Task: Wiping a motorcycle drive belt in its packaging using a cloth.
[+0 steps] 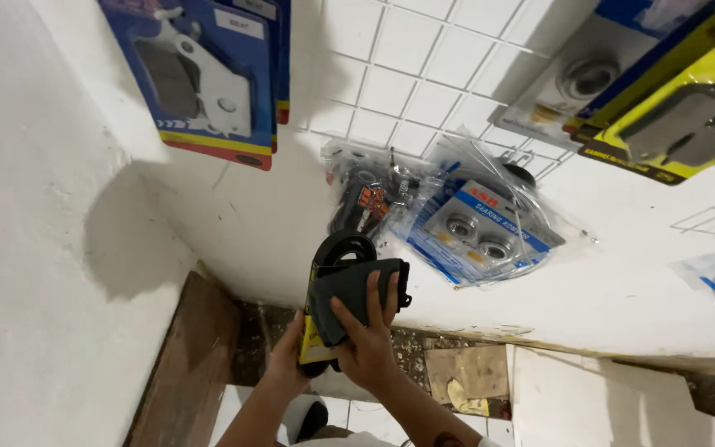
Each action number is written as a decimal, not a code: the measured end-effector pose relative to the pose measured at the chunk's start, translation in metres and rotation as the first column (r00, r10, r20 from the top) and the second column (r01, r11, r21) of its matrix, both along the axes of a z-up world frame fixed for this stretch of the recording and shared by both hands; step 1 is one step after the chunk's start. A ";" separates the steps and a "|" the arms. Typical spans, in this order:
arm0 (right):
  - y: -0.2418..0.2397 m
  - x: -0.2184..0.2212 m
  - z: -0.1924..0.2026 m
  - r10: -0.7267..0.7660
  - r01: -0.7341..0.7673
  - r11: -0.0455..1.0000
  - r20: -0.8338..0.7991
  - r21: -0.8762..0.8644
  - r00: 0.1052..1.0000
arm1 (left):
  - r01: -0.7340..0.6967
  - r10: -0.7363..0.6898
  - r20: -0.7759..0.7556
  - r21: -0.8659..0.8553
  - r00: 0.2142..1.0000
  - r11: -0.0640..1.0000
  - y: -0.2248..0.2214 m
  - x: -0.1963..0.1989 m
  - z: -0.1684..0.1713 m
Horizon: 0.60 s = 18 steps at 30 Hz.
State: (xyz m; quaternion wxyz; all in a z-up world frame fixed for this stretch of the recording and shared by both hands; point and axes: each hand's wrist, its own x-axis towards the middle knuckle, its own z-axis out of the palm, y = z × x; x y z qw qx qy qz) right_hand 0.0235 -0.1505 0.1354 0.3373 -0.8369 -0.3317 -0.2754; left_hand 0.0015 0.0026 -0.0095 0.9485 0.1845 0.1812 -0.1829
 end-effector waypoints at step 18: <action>0.100 -0.012 -0.004 -0.212 0.211 0.976 0.003 0.052 0.977 | 0.132 -0.130 0.204 0.005 0.970 0.991 0.109 0.011 0.060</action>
